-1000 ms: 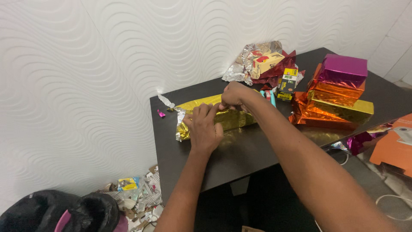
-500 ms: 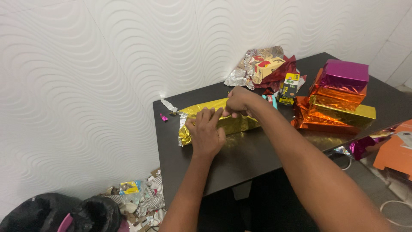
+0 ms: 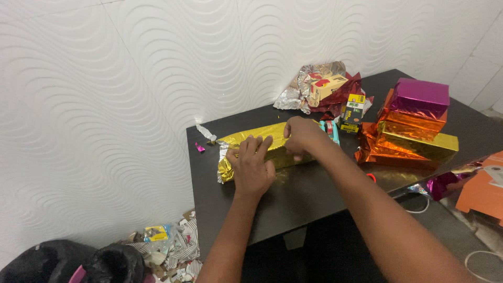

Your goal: The person wraps a rectangular box with gold metallic paper on a table. They fold the paper around the box, smooth the edges, and secure the seams with tape. The person folds the ends neatly and tapes them down, completing the wrapping.

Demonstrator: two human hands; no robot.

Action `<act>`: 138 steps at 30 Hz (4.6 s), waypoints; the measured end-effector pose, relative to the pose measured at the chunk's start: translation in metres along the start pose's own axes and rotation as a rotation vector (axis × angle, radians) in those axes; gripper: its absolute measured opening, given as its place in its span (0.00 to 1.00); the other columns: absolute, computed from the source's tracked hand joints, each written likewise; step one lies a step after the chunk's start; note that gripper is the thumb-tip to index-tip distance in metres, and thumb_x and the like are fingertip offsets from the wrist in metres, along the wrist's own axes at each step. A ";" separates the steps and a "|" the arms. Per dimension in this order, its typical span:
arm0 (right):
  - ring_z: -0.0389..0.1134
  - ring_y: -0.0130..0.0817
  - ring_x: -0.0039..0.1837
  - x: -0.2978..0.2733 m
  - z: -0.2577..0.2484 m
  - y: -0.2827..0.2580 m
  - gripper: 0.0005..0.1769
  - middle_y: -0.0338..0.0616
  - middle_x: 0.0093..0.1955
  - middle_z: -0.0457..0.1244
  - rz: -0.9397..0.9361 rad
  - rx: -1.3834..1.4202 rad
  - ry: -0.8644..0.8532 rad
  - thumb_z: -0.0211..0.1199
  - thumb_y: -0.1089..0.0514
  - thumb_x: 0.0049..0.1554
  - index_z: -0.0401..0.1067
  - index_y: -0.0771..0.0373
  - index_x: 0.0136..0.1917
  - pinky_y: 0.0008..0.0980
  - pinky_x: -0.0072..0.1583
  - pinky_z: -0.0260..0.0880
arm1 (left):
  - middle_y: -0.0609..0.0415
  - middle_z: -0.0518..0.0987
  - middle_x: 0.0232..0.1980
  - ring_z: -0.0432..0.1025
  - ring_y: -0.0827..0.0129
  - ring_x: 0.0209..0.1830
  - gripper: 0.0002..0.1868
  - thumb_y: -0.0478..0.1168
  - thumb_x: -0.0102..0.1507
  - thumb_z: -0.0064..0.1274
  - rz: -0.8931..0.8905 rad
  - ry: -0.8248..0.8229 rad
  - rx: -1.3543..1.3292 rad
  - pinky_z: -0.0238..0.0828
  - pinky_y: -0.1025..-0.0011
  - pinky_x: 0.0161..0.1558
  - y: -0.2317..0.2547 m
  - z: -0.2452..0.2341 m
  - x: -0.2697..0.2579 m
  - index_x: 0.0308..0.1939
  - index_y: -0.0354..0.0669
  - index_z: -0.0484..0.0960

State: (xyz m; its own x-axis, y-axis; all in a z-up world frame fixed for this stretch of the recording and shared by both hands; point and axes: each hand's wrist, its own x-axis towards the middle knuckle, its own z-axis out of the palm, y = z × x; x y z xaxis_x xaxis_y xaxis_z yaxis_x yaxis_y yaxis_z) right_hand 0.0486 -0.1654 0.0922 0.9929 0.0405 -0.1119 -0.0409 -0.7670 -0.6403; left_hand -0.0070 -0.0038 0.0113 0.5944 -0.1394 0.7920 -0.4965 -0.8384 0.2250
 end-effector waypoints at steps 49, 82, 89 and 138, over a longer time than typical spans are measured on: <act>0.66 0.38 0.61 -0.052 0.087 0.063 0.37 0.50 0.66 0.53 0.104 0.793 0.341 0.62 0.43 0.56 0.56 0.62 0.71 0.39 0.57 0.74 | 0.51 0.82 0.59 0.75 0.58 0.60 0.24 0.49 0.61 0.52 -0.251 -0.731 -0.257 0.61 0.61 0.64 -0.076 -0.013 0.124 0.60 0.46 0.81; 0.64 0.30 0.60 0.135 0.092 0.058 0.18 0.43 0.56 0.64 -0.673 0.814 0.291 0.48 0.52 0.67 0.71 0.64 0.60 0.29 0.65 0.61 | 0.57 0.77 0.34 0.68 0.76 0.31 0.15 0.49 0.67 0.53 -0.826 0.020 -1.000 0.66 0.74 0.34 -0.124 0.092 0.055 0.42 0.38 0.79; 0.59 0.28 0.62 0.131 0.076 0.051 0.27 0.41 0.60 0.59 -0.820 0.909 0.374 0.65 0.67 0.56 0.63 0.65 0.68 0.26 0.64 0.62 | 0.56 0.79 0.41 0.74 0.73 0.37 0.08 0.44 0.70 0.43 -1.111 -0.156 -1.443 0.74 0.71 0.40 -0.123 0.089 0.055 0.50 0.48 0.72; 0.69 0.29 0.47 0.124 0.056 0.043 0.10 0.46 0.43 0.68 -0.714 0.577 0.393 0.55 0.67 0.59 0.76 0.69 0.51 0.26 0.52 0.67 | 0.58 0.83 0.35 0.71 0.69 0.32 0.06 0.37 0.57 0.64 -0.341 0.174 -0.451 0.69 0.71 0.39 -0.105 0.072 0.067 0.35 0.42 0.85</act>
State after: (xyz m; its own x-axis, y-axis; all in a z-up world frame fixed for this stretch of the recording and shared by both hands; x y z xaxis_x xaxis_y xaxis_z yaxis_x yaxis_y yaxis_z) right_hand 0.1641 -0.1574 0.0080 0.7681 0.0756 0.6359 0.6354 -0.2130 -0.7422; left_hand 0.1305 0.0371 -0.0006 0.6737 0.2190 0.7058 -0.5384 -0.5088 0.6717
